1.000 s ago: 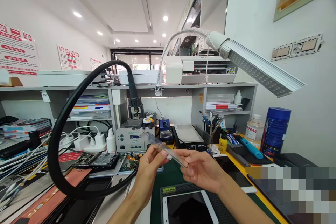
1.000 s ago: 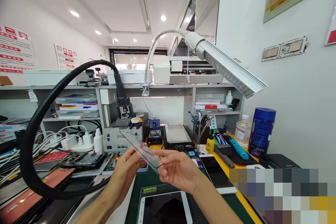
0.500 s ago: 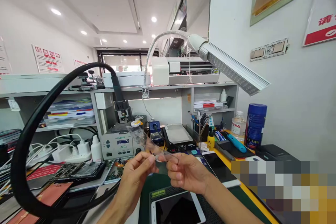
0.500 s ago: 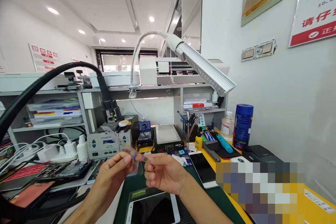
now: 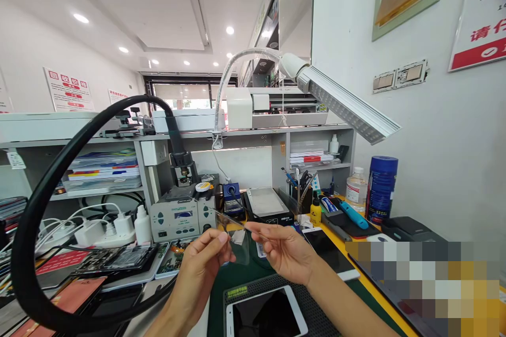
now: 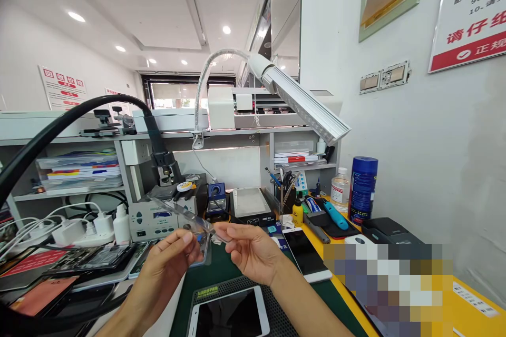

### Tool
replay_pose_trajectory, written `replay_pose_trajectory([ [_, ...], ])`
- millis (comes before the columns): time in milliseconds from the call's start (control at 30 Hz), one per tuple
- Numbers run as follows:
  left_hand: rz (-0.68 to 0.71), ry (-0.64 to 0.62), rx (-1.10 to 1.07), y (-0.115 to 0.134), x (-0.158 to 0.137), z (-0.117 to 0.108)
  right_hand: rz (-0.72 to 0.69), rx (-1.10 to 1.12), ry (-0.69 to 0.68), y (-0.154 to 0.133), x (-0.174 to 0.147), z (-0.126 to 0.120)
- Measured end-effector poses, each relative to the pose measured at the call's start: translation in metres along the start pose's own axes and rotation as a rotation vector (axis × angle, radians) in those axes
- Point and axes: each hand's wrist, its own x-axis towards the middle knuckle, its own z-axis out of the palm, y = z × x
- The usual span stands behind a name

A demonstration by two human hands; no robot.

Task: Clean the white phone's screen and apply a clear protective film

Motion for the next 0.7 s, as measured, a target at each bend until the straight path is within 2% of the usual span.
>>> replay_pose_trajectory([
  [333, 0.003, 0.018, -0.033, 0.001, 0.000, 0.000, -0.033, 0.064, 0.113, -0.010, -0.005, 0.002],
  [700, 0.012, 0.044, -0.122, 0.005, -0.001, -0.001, -0.130, -0.002, 0.245, -0.022, -0.007, 0.000],
])
